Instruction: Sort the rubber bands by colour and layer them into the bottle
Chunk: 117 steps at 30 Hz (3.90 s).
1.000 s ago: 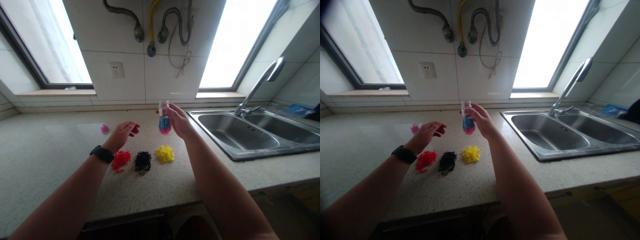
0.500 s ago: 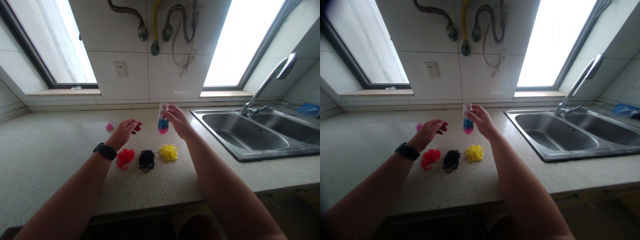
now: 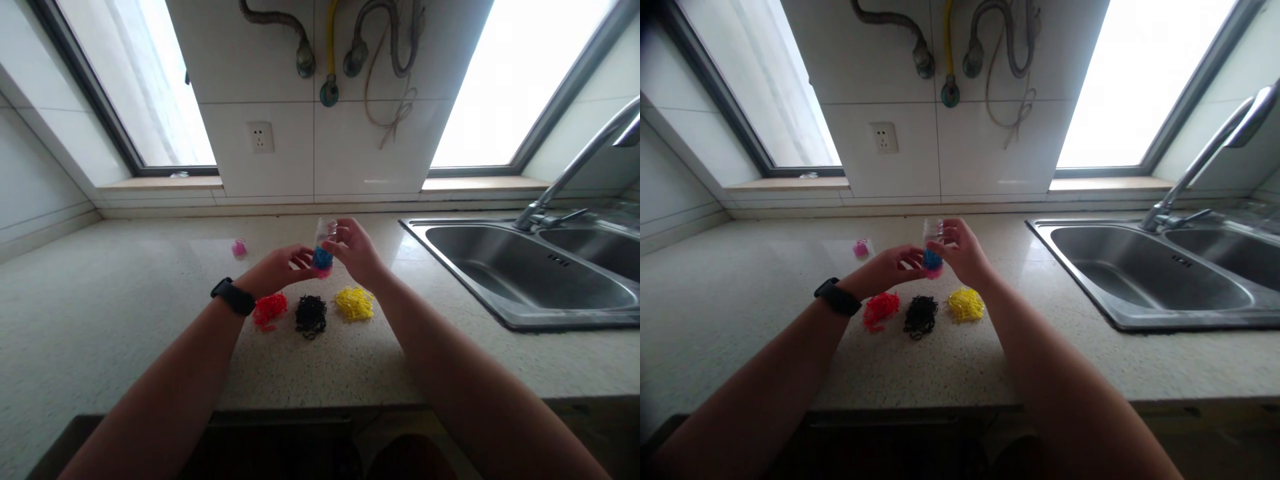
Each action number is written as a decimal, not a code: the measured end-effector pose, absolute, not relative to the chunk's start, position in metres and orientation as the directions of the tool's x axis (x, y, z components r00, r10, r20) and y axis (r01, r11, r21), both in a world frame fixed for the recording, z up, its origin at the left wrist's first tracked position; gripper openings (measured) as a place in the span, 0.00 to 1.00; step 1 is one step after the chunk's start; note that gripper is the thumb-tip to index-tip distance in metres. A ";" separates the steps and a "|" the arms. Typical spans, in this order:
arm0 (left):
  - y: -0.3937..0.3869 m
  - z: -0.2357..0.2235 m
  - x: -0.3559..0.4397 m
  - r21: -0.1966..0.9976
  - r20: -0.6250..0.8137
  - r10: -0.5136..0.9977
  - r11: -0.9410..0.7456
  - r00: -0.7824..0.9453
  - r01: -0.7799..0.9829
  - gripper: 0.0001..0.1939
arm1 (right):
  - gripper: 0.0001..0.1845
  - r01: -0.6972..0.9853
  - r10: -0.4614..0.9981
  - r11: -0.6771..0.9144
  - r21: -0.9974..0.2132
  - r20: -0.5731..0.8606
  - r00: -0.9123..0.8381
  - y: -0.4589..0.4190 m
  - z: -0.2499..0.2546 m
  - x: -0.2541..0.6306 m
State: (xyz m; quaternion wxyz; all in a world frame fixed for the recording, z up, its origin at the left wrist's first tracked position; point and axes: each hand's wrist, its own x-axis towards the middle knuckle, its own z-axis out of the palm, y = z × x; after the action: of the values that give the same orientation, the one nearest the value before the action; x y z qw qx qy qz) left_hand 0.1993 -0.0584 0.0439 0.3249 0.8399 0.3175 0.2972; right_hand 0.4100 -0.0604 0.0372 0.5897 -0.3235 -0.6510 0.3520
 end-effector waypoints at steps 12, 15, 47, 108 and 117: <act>-0.059 0.045 0.196 0.766 0.320 0.702 -0.587 0.636 0.262 0.19 | 0.24 -0.070 0.840 0.512 -0.856 0.516 -0.169 -0.064 0.030 0.402; -0.056 0.044 0.195 0.783 0.330 0.698 -0.578 0.635 0.229 0.17 | 0.21 0.110 0.847 0.497 -0.861 0.454 -0.276 -0.066 0.026 0.405; -0.086 0.038 0.117 0.393 0.062 0.697 -0.675 0.714 0.625 0.14 | 0.19 0.224 0.865 0.486 -0.845 0.429 -0.258 -0.061 0.016 0.420; -0.082 0.175 0.178 0.078 0.103 0.623 -0.782 0.776 0.618 0.05 | 0.13 0.525 0.775 0.626 -0.577 0.382 -0.504 -0.097 0.040 0.396; -0.082 0.180 0.184 0.000 0.101 0.637 -0.768 0.764 0.640 0.05 | 0.13 0.473 0.786 0.605 -0.640 0.382 -0.487 -0.093 0.035 0.396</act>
State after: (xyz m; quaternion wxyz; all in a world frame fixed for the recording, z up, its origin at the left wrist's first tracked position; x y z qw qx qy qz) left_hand 0.1839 -0.0819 0.1800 -0.0174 0.9391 0.3400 0.0476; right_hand 0.3962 -0.0929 0.0346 0.3359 -0.3790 -0.8304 0.2323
